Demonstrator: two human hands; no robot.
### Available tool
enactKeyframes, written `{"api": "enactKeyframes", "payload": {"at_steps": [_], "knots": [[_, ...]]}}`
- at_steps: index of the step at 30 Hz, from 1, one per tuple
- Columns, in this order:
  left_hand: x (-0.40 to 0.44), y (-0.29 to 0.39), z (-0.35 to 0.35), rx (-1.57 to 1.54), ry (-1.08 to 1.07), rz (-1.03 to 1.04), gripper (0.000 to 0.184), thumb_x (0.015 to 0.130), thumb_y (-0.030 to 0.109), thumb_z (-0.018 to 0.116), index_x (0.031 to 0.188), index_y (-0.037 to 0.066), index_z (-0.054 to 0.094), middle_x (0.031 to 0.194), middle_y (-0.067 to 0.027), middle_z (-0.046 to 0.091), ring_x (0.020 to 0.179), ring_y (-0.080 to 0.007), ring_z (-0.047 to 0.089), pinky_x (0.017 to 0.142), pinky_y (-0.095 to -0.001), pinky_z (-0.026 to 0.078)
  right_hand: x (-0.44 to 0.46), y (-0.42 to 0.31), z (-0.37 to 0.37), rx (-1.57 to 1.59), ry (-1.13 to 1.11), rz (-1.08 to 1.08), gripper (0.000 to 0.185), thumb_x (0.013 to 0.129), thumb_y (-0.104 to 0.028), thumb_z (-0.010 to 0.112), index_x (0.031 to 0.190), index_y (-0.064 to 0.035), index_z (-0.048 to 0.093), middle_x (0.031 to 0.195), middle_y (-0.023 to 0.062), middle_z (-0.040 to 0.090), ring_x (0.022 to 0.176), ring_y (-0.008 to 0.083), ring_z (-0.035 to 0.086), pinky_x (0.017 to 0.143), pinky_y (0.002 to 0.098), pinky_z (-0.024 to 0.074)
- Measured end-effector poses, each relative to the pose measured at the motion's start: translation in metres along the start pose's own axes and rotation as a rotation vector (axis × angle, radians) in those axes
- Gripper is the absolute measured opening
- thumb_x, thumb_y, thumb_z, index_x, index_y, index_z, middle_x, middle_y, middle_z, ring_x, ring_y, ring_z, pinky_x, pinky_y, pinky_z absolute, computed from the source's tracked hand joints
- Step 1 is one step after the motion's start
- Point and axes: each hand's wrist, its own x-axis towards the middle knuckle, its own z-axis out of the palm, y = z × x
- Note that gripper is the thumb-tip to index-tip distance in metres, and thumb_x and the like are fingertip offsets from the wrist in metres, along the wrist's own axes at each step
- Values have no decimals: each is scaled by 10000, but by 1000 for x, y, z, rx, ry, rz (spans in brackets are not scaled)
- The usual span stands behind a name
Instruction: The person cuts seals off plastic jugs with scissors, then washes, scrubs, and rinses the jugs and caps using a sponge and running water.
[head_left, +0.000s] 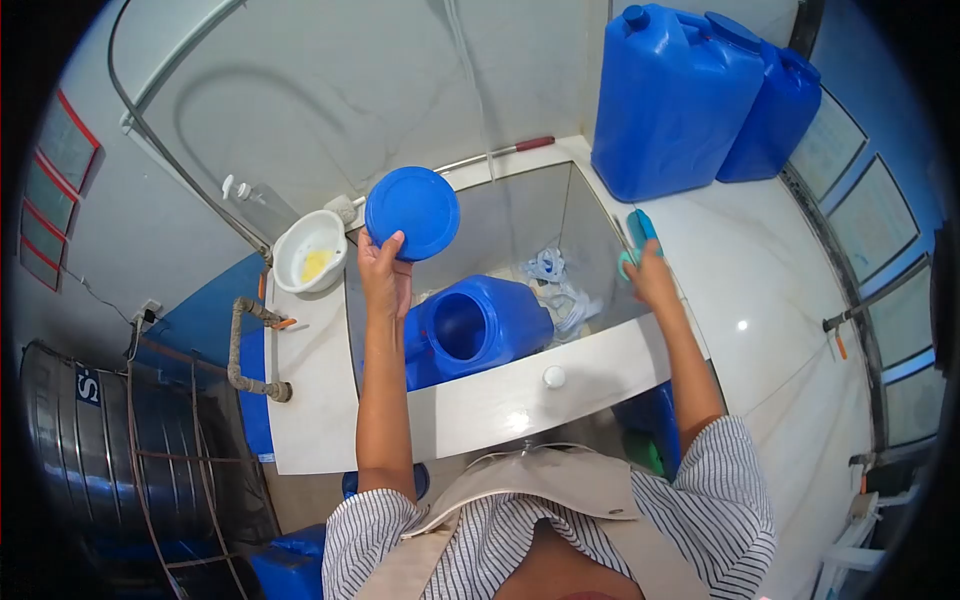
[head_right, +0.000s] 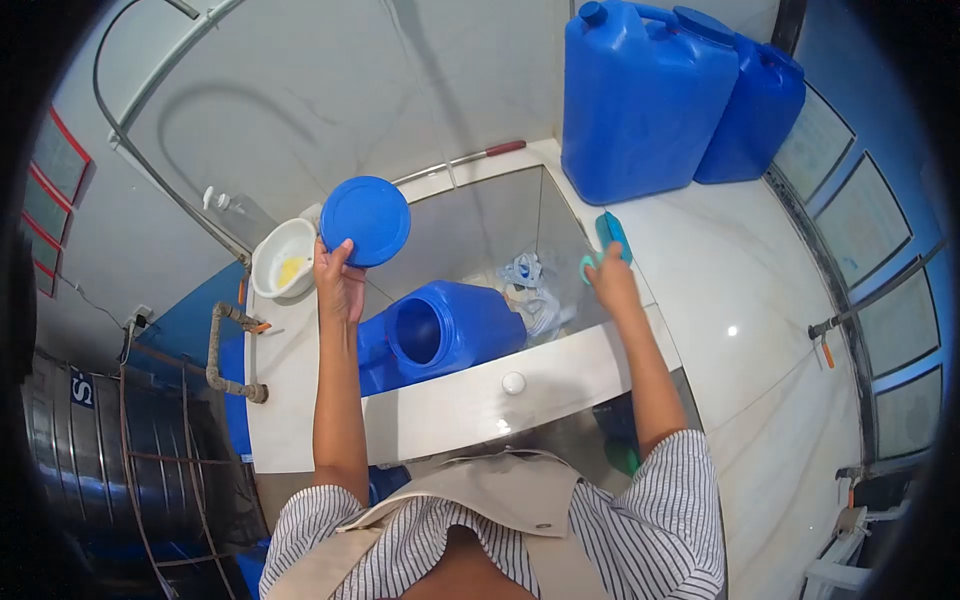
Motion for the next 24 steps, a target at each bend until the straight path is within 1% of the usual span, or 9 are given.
{"api": "enactKeyframes", "payload": {"at_steps": [2, 5, 9, 11, 13, 15, 19, 21, 24], "knots": [[3, -11, 3, -112, -67, -87, 391, 798, 75, 625, 1130, 64, 420, 1154, -108, 503, 1056, -201, 519, 920, -382, 441, -29, 9, -36, -130, 65, 98, 295, 796, -158, 596, 971, 47, 477, 810, 273, 617, 771, 427, 618, 666, 474, 508], [2, -27, 17, -182, -81, -180, 383, 806, 155, 622, 1135, 73, 444, 1160, -94, 506, 1094, -216, 502, 946, -414, 423, -36, 103, -31, -429, 72, 109, 237, 806, -108, 553, 1001, 20, 516, 838, 290, 604, 731, 415, 625, 625, 458, 513], [4, -46, 30, -341, -82, -313, 397, 806, 196, 618, 1154, 81, 465, 1173, -85, 511, 1125, -233, 488, 972, -440, 396, -55, 100, -22, -520, 88, 138, 198, 812, -76, 510, 979, 17, 564, 959, 286, 582, 760, 416, 616, 694, 456, 510], [9, -56, 23, -392, -59, -369, 451, 793, 193, 632, 1187, 38, 477, 1221, -115, 525, 1139, -260, 498, 1003, -456, 365, -61, 55, -16, -351, 259, -292, 201, 821, -90, 507, 961, 21, 599, 1034, 248, 568, 798, 391, 606, 750, 441, 493], [9, -59, 15, -392, -26, -372, 454, 794, 195, 631, 1187, 29, 479, 1225, -118, 524, 1140, -265, 498, 1005, -459, 361, -56, 9, -3, -172, 121, -378, 230, 824, -106, 519, 995, 23, 605, 1004, 192, 593, 811, 344, 601, 764, 411, 485], [7, -50, 1, -386, 25, -350, 457, 794, 198, 631, 1187, 20, 482, 1229, -121, 523, 1140, -270, 498, 1007, -462, 358, -50, -50, 5, 138, -55, -392, 217, 835, -119, 511, 948, 35, 615, 949, 206, 597, 868, 372, 576, 785, 416, 467], [-7, -13, -52, -450, 160, -247, 495, 805, 200, 619, 1225, 6, 442, 1251, -126, 498, 1159, -279, 478, 1018, -463, 344, -25, -166, 51, 487, -260, -619, 243, 855, -175, 529, 964, 22, 620, 935, 184, 614, 865, 336, 597, 773, 401, 479], [-19, 9, -89, -465, 211, -184, 501, 812, 202, 609, 1233, -8, 436, 1264, -136, 491, 1168, -289, 472, 1022, -470, 338, -14, -235, 86, 548, -347, -809, 250, 883, -183, 525, 1030, -1, 616, 981, 166, 612, 872, 295, 613, 737, 340, 501], [-45, 36, -147, -437, 315, -180, 501, 847, 239, 551, 1264, -5, 418, 1282, -160, 477, 1200, -305, 449, 1025, -490, 329, -7, -350, 156, 519, -466, -1017, 277, 843, -202, 539, 1040, -25, 621, 997, 197, 606, 895, 329, 600, 769, 384, 488]]}}
